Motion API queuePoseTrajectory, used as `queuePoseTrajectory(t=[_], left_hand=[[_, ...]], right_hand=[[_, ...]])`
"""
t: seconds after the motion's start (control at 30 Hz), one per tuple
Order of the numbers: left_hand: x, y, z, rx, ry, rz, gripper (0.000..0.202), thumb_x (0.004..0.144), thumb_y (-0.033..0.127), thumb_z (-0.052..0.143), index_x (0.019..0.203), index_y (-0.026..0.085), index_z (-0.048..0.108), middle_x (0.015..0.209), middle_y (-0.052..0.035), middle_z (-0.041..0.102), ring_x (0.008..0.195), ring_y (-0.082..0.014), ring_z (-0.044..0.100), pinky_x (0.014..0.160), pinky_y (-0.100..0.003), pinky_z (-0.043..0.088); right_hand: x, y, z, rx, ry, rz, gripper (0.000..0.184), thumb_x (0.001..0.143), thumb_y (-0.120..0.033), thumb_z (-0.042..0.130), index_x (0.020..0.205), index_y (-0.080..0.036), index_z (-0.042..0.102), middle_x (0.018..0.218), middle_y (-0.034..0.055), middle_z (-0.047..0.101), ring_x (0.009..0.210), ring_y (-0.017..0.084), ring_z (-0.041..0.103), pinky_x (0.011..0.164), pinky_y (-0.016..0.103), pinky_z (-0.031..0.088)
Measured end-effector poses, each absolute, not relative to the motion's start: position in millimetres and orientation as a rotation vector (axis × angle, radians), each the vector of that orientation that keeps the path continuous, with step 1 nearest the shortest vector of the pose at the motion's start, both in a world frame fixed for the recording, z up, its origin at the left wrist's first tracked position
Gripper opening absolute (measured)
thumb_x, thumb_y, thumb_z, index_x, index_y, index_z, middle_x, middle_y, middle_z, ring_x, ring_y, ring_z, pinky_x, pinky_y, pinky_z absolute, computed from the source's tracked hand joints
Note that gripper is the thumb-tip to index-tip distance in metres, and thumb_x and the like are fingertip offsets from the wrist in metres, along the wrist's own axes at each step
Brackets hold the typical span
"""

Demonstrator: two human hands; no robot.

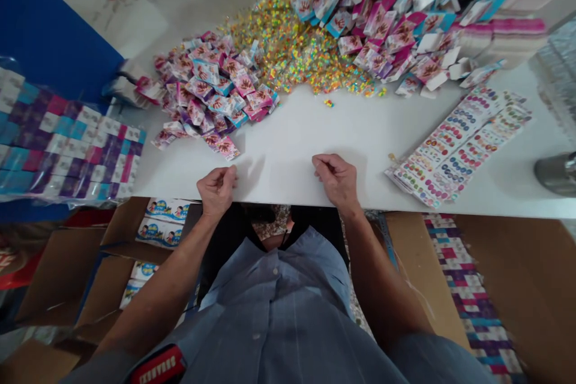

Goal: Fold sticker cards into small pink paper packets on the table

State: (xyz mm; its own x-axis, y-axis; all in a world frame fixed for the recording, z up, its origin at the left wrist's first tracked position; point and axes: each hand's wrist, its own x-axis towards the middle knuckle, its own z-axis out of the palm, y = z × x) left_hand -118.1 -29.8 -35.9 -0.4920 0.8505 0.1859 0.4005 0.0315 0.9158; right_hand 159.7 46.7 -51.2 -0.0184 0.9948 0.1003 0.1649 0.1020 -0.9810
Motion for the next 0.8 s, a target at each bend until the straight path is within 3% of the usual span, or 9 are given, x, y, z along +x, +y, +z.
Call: queuePoseTrajectory(t=[0.33,0.8], left_hand=[[-122,-24,-31,1.297,1.961,1.434,0.029,0.083,0.041,0.07,0.078,0.013,0.071,0.059,0.0003,0.063,0.052,-0.0122,0.055,0.055,-0.023,0.045],[-130,-18,-33,1.309,2.158,1.213,0.037,0.08,0.052,0.066,0.089,0.018,0.075,0.071,-0.0026,0.072,0.066,-0.0201,0.066,0.069,-0.03,0.052]], right_hand=[[155,56,-53,-1.201,-1.366,1.122,0.025,0.086,-0.04,0.064,0.092,-0.019,0.076,0.078,0.002,0.068,0.065,0.012,0.061,0.063,0.025,0.05],[150,61,-46,-1.234,-1.344,1.129,0.023,0.085,-0.039,0.064,0.089,-0.019,0.075,0.069,-0.0004,0.064,0.062,0.012,0.056,0.06,0.024,0.046]])
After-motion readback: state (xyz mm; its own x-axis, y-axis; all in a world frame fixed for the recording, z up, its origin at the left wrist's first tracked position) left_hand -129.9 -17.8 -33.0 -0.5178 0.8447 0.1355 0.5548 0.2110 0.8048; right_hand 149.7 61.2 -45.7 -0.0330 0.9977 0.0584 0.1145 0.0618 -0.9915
